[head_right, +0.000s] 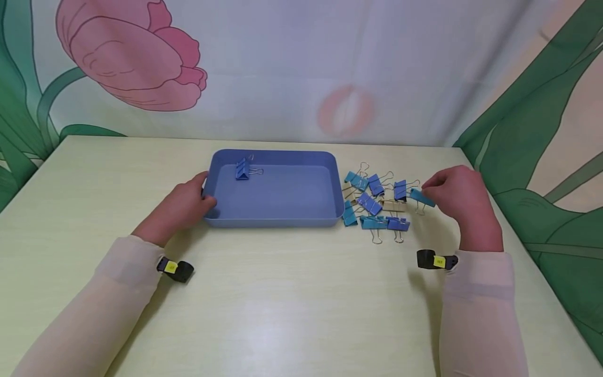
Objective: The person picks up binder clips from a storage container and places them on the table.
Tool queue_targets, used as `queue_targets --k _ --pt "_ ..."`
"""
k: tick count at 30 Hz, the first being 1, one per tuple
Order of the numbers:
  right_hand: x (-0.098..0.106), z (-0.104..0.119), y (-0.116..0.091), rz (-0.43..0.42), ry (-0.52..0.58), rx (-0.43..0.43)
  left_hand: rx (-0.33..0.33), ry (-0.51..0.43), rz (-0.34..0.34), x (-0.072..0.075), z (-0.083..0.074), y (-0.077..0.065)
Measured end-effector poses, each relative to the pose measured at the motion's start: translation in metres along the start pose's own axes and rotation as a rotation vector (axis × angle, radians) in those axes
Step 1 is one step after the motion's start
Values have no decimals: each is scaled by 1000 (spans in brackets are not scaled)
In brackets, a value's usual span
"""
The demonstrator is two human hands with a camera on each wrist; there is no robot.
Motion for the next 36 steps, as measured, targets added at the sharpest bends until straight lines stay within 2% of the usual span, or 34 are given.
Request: queue_targets --k 14,24,36 --pt "-22 -9 13 72 -22 -49 8 -11 8 0 -3 -3" --pt "-31 -13 17 109 -26 -26 10 -7 6 0 -3 -4" --pt "-31 -12 16 149 -40 12 19 -7 -7 -1 -1 -1"
Point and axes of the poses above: each hand's wrist, its own y-axis towards the middle knuckle, its own x-axis out of the back of the hand, z = x × y, the point moved 2 cm from there along y, towards the middle knuckle, and after that the axes turned 7 degrees about -y, right-handed, at the moved point
